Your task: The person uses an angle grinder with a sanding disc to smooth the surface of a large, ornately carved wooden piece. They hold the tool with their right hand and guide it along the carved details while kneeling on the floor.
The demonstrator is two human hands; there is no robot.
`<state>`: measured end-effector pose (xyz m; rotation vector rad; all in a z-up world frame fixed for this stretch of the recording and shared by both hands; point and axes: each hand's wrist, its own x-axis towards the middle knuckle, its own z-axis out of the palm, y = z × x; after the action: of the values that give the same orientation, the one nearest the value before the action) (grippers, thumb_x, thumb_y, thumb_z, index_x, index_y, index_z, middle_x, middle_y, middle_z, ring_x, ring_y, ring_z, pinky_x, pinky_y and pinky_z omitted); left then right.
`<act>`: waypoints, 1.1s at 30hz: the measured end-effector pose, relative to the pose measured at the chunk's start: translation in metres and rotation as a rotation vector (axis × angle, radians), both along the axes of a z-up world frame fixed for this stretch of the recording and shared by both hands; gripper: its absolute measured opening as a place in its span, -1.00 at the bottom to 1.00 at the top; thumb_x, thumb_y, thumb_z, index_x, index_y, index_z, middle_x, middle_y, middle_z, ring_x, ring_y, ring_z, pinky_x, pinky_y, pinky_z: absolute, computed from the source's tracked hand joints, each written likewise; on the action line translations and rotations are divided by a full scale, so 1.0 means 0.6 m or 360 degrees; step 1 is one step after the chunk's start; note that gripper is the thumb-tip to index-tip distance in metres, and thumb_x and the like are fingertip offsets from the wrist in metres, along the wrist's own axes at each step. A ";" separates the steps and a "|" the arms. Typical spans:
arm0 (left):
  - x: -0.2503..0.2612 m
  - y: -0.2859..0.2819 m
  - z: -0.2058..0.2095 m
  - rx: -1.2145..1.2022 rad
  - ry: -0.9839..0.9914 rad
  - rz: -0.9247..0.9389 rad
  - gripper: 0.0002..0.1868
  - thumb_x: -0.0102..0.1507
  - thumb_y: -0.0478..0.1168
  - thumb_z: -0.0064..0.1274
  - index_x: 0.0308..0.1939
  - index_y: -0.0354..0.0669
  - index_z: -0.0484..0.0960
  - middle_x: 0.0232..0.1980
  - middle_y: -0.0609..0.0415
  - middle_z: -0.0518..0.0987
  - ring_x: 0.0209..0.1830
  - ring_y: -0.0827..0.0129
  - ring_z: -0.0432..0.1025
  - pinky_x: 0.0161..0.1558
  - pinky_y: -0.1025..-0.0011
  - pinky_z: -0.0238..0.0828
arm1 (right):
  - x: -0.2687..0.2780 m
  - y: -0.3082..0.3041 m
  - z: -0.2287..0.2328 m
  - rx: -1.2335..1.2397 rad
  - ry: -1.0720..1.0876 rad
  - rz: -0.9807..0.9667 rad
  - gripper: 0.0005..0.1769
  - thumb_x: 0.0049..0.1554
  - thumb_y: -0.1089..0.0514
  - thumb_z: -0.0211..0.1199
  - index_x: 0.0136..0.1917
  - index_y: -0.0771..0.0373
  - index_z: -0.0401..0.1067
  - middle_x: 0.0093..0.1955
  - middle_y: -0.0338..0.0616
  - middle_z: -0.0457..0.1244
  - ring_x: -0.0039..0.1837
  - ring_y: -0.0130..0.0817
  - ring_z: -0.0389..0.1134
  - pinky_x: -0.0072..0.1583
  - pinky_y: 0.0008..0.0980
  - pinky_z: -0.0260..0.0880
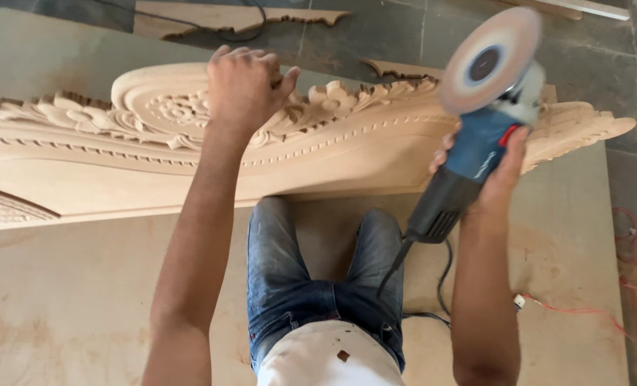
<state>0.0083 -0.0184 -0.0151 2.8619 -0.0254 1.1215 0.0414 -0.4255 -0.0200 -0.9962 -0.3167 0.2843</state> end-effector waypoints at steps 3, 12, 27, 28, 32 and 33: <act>0.000 0.001 0.000 0.0020 -0.0052 -0.0022 -0.53 0.34 0.18 0.20 -0.54 0.02 0.64 -0.45 0.18 0.60 -0.39 0.37 0.51 -0.16 0.27 0.37 | 0.005 -0.002 0.023 0.0013 0.0118 -0.0047 -0.11 0.27 -0.58 0.04 0.21 0.36 0.31 -0.03 0.07 0.27 -0.05 -0.08 0.37 -0.03 -0.14 0.44; 0.006 0.009 -0.002 0.0012 -0.0025 -0.0026 -0.49 0.35 0.22 0.18 -0.54 -0.02 0.65 -0.48 0.17 0.59 -0.43 0.41 0.48 -0.18 0.31 0.38 | 0.017 0.009 0.079 -0.0395 0.0012 -0.0116 -0.08 0.17 -0.55 0.19 0.30 0.35 0.31 0.04 0.02 0.29 0.01 -0.16 0.38 0.04 -0.17 0.46; 0.019 0.020 -0.025 -0.0059 -0.0042 -0.0136 -0.46 0.41 0.21 0.11 -0.50 -0.05 0.63 -0.48 0.10 0.56 -0.47 0.42 0.44 -0.18 0.34 0.40 | 0.120 0.060 0.249 -0.1837 -0.0547 -0.0059 -0.20 0.17 -0.39 0.21 0.32 0.34 0.31 -0.03 -0.06 0.27 -0.03 -0.23 0.38 0.04 -0.19 0.43; 0.014 0.018 -0.026 -0.0057 -0.0120 -0.0112 -0.50 0.38 0.19 0.11 -0.50 -0.04 0.63 -0.47 0.12 0.56 -0.43 0.41 0.45 -0.16 0.35 0.40 | 0.132 0.074 0.261 -0.1973 -0.0611 -0.0028 -0.21 0.17 -0.38 0.21 0.32 0.34 0.31 -0.03 -0.06 0.27 -0.04 -0.24 0.38 0.03 -0.20 0.43; 0.006 0.015 -0.029 -0.0063 -0.0271 -0.0076 -0.55 0.35 0.16 0.10 -0.51 -0.02 0.61 -0.48 0.18 0.55 -0.38 0.41 0.45 -0.13 0.38 0.42 | 0.164 0.127 0.299 -0.2520 -0.0897 0.0103 -0.24 0.14 -0.32 0.23 0.31 0.34 0.32 -0.07 -0.07 0.27 -0.07 -0.27 0.38 -0.01 -0.24 0.42; 0.006 0.016 -0.029 -0.0065 -0.0273 -0.0078 -0.54 0.36 0.16 0.09 -0.51 -0.02 0.61 -0.49 0.18 0.54 -0.40 0.42 0.44 -0.14 0.38 0.43 | 0.167 0.141 0.306 -0.2656 -0.0983 0.0135 -0.25 0.13 -0.31 0.24 0.30 0.33 0.32 -0.07 -0.08 0.28 -0.08 -0.27 0.38 -0.02 -0.24 0.42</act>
<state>0.0119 -0.0089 -0.0324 2.7060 -0.0798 1.3374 0.1416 -0.3406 0.1633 -2.7415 -0.7043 0.2840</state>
